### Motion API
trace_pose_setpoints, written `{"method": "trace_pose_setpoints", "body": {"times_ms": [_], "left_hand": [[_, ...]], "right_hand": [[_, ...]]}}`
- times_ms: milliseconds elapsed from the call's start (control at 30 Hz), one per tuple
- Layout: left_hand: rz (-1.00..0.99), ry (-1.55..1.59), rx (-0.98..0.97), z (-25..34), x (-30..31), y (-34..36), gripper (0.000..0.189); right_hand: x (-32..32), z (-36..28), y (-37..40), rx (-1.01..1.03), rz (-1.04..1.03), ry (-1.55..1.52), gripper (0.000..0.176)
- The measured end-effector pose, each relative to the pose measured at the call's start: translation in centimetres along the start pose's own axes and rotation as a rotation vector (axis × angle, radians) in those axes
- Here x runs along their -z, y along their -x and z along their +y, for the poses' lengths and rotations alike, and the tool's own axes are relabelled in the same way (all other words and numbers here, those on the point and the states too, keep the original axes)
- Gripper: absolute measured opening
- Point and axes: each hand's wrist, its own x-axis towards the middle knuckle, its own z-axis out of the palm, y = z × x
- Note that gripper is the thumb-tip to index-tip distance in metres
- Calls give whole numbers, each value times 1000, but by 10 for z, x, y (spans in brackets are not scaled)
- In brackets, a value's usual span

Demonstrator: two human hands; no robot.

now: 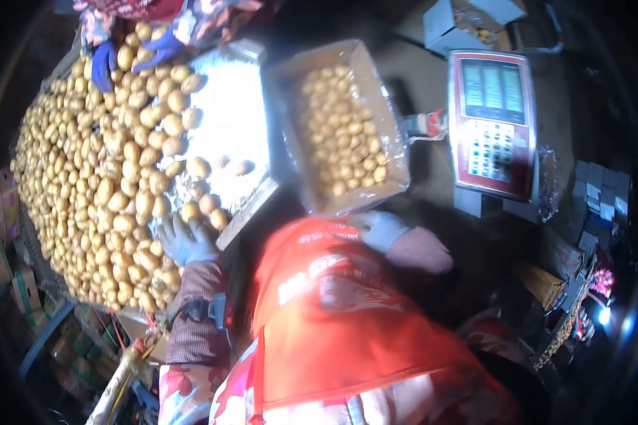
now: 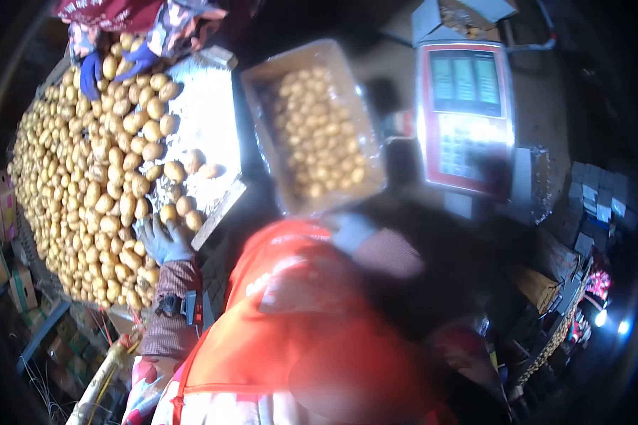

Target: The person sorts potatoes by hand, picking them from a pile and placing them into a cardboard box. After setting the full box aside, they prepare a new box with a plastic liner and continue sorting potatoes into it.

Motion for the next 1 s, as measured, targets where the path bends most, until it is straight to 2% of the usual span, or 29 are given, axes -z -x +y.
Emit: {"method": "trace_pose_setpoints", "body": {"times_ms": [133,167,267,400,467,500,567,667,733,767,800,833,867,933,967,1000], "left_hand": [[8,33,26,0,2,1,46],[-39,52,51,0,4,0,45],[4,80,72,2,4,3,45],[-65,101,88,6,16,0,42],[43,115,57,6,17,-2,34],[64,128,51,7,19,-2,33],[109,133,36,9,21,-1,32],[148,149,25,4,15,1,34],[100,241,43,-3,13,3,34],[212,266,24,-7,2,8,32],[261,353,23,-12,0,12,31],[323,381,13,-13,9,15,31],[389,417,-3,-10,19,17,32],[267,647,-131,2,50,28,36],[38,965,18,27,71,44,34],[-77,981,-207,38,76,48,33]], "right_hand": [[8,0,29,41,113,-163,32],[6,7,33,81,157,-115,32],[-7,20,34,-98,183,-166,31],[-32,32,35,21,181,-179,31],[-44,30,35,83,170,-82,31],[-46,26,37,45,132,-125,32],[-49,15,45,-33,56,-214,35],[-60,2,56,-93,58,-438,39],[-60,1,67,-159,53,-615,42],[-59,7,73,-193,44,-706,44],[-59,23,78,-176,67,-664,45],[-55,40,82,-152,99,-623,46],[-49,46,94,-186,178,-727,47],[-41,47,125,-253,373,-876,47],[-41,45,137,-289,483,-913,46],[-42,40,148,-281,550,-961,45]]}}
